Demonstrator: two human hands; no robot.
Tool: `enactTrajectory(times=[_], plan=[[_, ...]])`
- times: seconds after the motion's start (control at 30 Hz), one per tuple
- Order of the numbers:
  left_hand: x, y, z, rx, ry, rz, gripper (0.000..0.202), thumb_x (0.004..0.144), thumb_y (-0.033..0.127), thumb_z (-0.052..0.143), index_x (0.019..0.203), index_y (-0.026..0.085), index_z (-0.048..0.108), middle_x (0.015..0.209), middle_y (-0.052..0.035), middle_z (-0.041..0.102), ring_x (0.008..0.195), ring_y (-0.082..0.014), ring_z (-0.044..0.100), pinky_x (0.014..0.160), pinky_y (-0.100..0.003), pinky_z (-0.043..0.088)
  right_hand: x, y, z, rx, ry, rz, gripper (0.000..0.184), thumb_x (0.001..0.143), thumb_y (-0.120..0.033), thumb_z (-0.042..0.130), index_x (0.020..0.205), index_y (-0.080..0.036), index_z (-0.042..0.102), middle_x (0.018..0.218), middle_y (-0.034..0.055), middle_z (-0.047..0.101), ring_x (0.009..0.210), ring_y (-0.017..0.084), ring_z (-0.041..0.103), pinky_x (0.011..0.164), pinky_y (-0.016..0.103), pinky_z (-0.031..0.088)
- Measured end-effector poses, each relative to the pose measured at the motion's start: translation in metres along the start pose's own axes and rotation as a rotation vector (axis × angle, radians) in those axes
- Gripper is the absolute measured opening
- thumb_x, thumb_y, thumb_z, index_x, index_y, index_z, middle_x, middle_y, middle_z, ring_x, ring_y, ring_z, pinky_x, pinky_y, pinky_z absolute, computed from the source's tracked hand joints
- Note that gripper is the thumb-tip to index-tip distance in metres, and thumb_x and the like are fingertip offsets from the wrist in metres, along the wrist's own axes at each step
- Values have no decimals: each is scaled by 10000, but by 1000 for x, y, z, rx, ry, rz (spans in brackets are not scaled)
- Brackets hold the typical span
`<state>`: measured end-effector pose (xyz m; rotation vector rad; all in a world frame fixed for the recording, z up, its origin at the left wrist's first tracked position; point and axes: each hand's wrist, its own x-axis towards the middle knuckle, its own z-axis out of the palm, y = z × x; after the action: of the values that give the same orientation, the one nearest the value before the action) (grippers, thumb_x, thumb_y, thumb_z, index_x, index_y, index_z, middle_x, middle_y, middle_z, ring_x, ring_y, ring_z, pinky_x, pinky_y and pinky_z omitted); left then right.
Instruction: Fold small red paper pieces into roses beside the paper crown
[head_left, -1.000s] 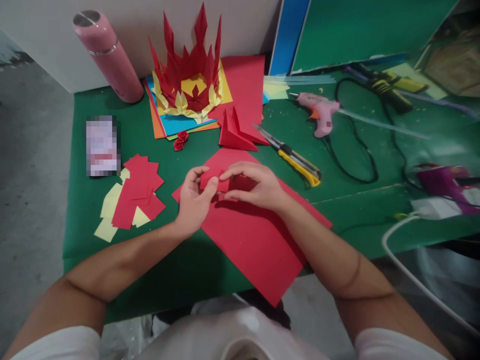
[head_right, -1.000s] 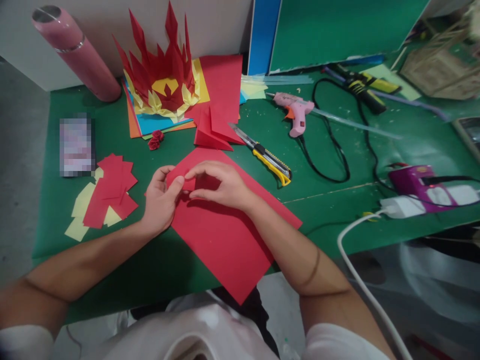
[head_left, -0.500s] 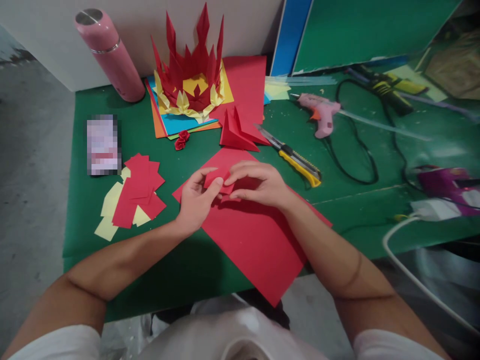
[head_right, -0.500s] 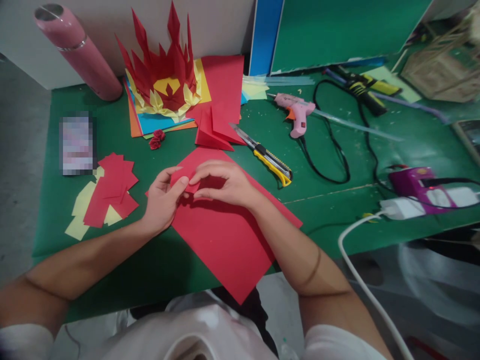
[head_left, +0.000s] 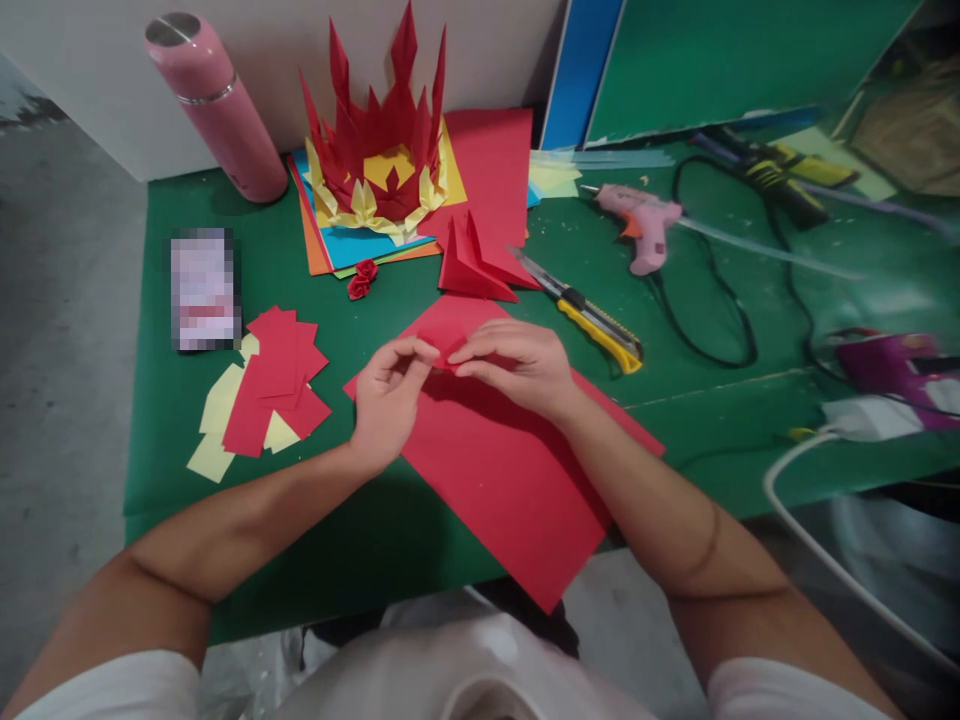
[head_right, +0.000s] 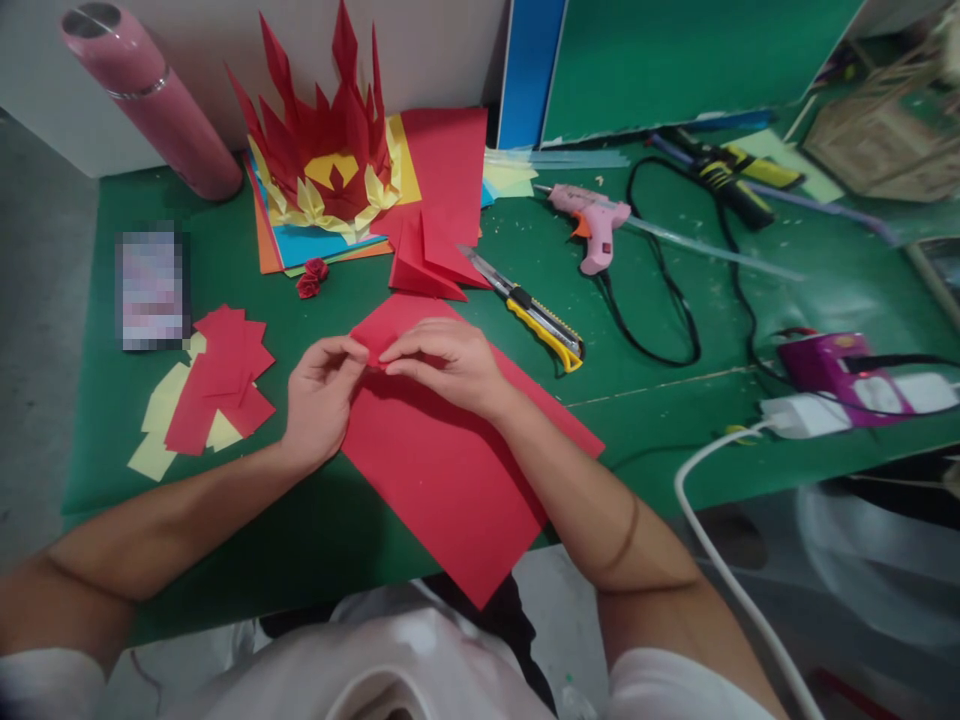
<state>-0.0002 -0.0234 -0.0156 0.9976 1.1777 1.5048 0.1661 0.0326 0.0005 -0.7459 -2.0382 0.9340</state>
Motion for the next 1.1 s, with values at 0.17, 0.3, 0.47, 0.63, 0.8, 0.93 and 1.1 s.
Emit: enactTrajectory(times=[0.17, 0.3, 0.47, 0.63, 0.8, 0.93, 1.1], plan=[[-2, 7, 2, 69, -17, -16, 178, 820, 380, 688, 892, 222, 726, 984, -46, 724, 982, -177, 661, 900, -325, 522, -2, -3, 4, -59, 65, 14, 127, 875, -305, 642, 803, -212, 690, 782, 25, 742, 708, 143, 674, 697, 271, 528], [-3, 8, 3, 62, -28, -19, 204, 781, 389, 726, 884, 213, 721, 950, -45, 701, 936, -168, 668, 833, -300, 550, -3, -7, 9, -20, 125, 125, 107, 846, -277, 663, 770, -203, 655, 743, 2, 721, 591, 104, 630, 591, 222, 507], [-4, 8, 4, 47, -58, -38, 233, 728, 375, 774, 874, 205, 711, 913, -35, 681, 836, -139, 671, 733, -259, 570, -3, -9, 12, 147, 141, 296, 189, 823, -355, 691, 744, -193, 632, 657, -19, 658, 507, 87, 586, 507, 211, 479], [-3, 9, 4, 64, -71, -63, 240, 712, 344, 782, 875, 191, 696, 933, -39, 702, 803, -131, 678, 729, -259, 574, -3, -9, 13, 222, 129, 382, 278, 811, -441, 700, 748, -181, 622, 623, -28, 621, 472, 75, 544, 484, 214, 447], [-3, 10, 4, 102, -46, -80, 264, 712, 357, 777, 882, 177, 686, 927, -47, 712, 753, -127, 676, 712, -265, 572, -2, -8, 14, 231, 118, 368, 270, 826, -440, 682, 749, -189, 618, 659, -24, 627, 485, 76, 533, 484, 217, 448], [-3, 12, 5, 95, -18, -81, 261, 702, 342, 785, 873, 172, 687, 931, -51, 715, 779, -138, 685, 715, -271, 576, -3, -8, 17, 151, 164, 277, 228, 840, -397, 673, 743, -200, 613, 715, -8, 646, 591, 101, 580, 586, 242, 493], [-3, 13, 7, 62, -12, -75, 218, 700, 310, 783, 837, 171, 684, 864, -34, 708, 721, -116, 672, 664, -239, 570, -5, -10, 19, 101, 210, 253, 262, 841, -419, 667, 721, -203, 579, 736, 1, 635, 654, 118, 599, 623, 258, 496]])
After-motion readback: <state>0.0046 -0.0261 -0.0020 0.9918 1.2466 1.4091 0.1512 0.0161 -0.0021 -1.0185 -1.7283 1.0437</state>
